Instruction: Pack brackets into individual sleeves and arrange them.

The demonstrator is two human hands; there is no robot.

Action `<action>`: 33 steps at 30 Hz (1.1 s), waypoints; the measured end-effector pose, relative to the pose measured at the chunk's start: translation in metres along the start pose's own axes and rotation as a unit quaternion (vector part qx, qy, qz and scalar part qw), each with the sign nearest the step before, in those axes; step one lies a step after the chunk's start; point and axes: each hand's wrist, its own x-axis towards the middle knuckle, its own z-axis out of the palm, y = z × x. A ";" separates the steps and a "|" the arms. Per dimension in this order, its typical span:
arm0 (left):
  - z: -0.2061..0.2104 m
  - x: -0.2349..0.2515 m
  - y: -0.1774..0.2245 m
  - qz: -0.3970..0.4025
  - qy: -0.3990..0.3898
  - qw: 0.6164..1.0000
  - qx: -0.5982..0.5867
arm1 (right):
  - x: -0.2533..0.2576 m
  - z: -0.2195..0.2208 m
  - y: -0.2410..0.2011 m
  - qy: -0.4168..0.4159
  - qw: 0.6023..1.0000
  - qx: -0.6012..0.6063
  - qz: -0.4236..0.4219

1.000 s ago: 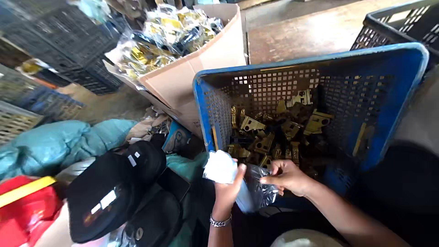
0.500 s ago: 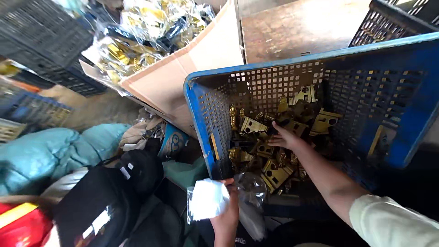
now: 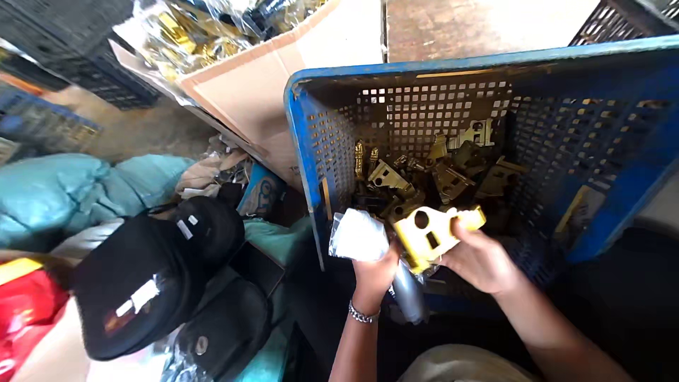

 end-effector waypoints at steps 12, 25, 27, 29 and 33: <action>-0.020 -0.005 0.047 -0.177 -0.023 0.965 -0.191 | -0.024 -0.019 0.008 -0.081 0.804 -0.474 -0.350; -0.003 -0.039 0.034 -0.139 0.007 0.973 -0.183 | -0.015 0.017 0.028 -0.110 0.638 -0.620 -0.443; -0.004 -0.040 0.032 -0.104 0.051 0.978 -0.173 | -0.011 0.017 0.022 -0.112 0.704 -0.560 -0.422; -0.009 -0.039 0.032 -0.060 0.058 0.989 -0.126 | -0.002 0.015 0.013 -0.070 0.751 -0.536 -0.380; -0.010 -0.043 0.031 0.056 0.041 0.996 -0.053 | 0.022 0.018 0.005 -0.035 0.701 -0.617 -0.356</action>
